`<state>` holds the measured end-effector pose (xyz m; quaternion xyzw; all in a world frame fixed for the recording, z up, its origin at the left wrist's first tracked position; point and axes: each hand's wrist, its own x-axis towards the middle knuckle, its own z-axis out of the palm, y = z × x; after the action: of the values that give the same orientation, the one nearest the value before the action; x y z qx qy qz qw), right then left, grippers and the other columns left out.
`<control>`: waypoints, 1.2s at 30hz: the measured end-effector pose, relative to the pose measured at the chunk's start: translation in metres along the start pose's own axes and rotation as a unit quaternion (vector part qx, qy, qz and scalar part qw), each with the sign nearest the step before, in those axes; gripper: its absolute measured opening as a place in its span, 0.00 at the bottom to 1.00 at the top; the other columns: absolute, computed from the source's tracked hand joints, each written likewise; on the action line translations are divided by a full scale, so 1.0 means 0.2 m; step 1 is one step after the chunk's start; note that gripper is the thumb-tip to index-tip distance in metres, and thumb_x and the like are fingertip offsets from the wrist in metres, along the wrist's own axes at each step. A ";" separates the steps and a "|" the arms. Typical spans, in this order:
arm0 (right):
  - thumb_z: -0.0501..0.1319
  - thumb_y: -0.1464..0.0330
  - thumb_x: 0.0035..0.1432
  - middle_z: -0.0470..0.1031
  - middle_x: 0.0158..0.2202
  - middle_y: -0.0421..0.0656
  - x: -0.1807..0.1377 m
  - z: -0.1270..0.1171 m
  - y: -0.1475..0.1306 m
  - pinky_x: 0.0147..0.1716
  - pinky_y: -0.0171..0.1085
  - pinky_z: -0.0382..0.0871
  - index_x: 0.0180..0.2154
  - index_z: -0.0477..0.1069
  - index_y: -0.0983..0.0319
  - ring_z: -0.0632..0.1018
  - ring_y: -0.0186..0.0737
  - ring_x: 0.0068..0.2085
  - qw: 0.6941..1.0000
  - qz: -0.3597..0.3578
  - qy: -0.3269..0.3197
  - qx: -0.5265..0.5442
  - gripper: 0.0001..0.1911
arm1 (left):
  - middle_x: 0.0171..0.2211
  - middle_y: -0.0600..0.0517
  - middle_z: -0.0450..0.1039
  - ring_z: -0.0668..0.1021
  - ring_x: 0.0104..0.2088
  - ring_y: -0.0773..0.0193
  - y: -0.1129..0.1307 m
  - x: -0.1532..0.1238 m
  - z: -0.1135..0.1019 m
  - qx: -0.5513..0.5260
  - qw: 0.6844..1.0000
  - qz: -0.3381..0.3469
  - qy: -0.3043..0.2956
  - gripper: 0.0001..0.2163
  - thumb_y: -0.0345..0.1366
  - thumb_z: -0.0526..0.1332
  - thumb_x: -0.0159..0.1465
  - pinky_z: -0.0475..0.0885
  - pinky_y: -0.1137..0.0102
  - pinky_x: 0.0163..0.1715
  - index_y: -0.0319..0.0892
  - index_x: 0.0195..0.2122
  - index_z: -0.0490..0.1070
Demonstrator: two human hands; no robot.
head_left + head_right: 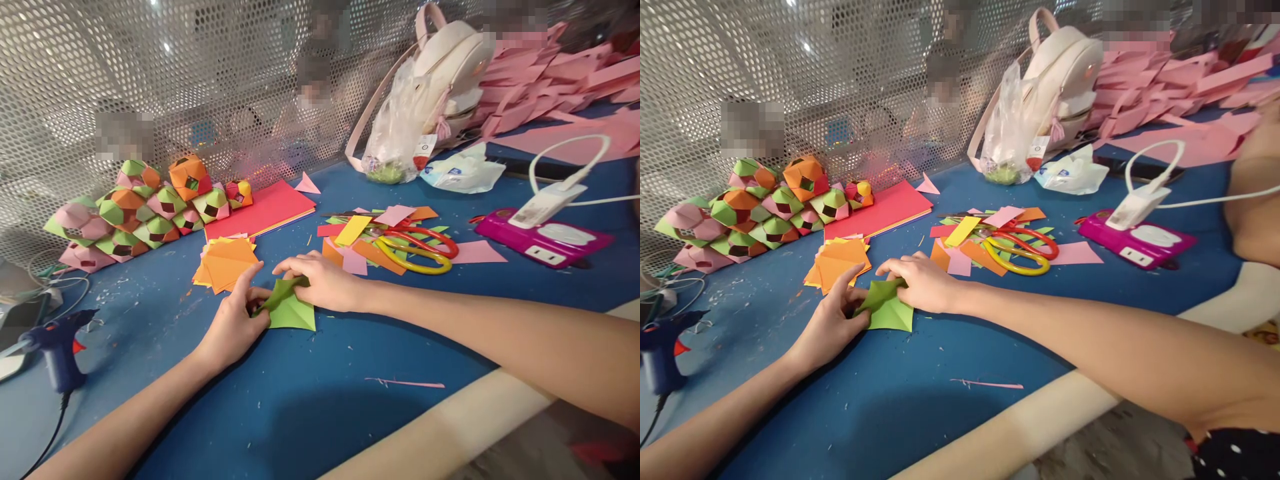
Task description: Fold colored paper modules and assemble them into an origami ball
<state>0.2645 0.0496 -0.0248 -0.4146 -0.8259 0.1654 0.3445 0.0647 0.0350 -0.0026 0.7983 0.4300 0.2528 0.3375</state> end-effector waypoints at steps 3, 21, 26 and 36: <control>0.53 0.85 0.43 0.79 0.36 0.38 0.00 -0.01 0.00 0.45 0.42 0.57 0.44 0.66 0.62 0.74 0.40 0.43 0.999 -0.032 -0.017 0.000 0.25 | 0.39 0.52 0.75 0.72 0.34 0.67 0.00 0.00 0.00 0.011 1.000 0.004 -0.017 0.33 0.23 0.53 0.52 0.66 0.70 0.38 0.45 0.60 0.49; 0.53 0.76 0.57 0.71 0.28 0.45 -0.01 -0.05 -0.03 0.41 0.41 0.60 0.38 0.69 0.67 0.69 0.41 0.34 0.944 -0.241 -0.038 -0.220 0.09 | 0.45 0.45 0.73 0.72 0.46 0.58 -0.06 -0.02 0.01 0.225 0.957 0.180 -0.027 0.30 0.24 0.53 0.57 0.68 0.63 0.47 0.42 0.62 0.48; 0.56 0.76 0.53 0.74 0.38 0.49 -0.02 -0.08 -0.02 0.44 0.43 0.62 0.47 0.66 0.68 0.71 0.44 0.42 0.973 -0.164 -0.039 -0.157 0.18 | 0.41 0.49 0.74 0.75 0.42 0.62 -0.03 -0.02 0.00 0.179 0.973 0.147 0.008 0.27 0.25 0.52 0.59 0.69 0.67 0.44 0.44 0.60 0.51; 0.56 0.75 0.53 0.74 0.34 0.41 0.00 -0.08 -0.05 0.34 0.36 0.68 0.48 0.65 0.63 0.74 0.34 0.33 0.983 0.137 0.014 0.123 0.19 | 0.39 0.51 0.74 0.76 0.35 0.64 0.04 0.00 -0.03 -0.217 0.972 -0.060 0.073 0.20 0.33 0.59 0.58 0.70 0.70 0.34 0.44 0.52 0.59</control>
<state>0.2710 0.0437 -0.0080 -0.4808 -0.7294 0.3059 0.3785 0.0643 0.0332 0.0083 0.6581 0.4357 0.3770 0.4847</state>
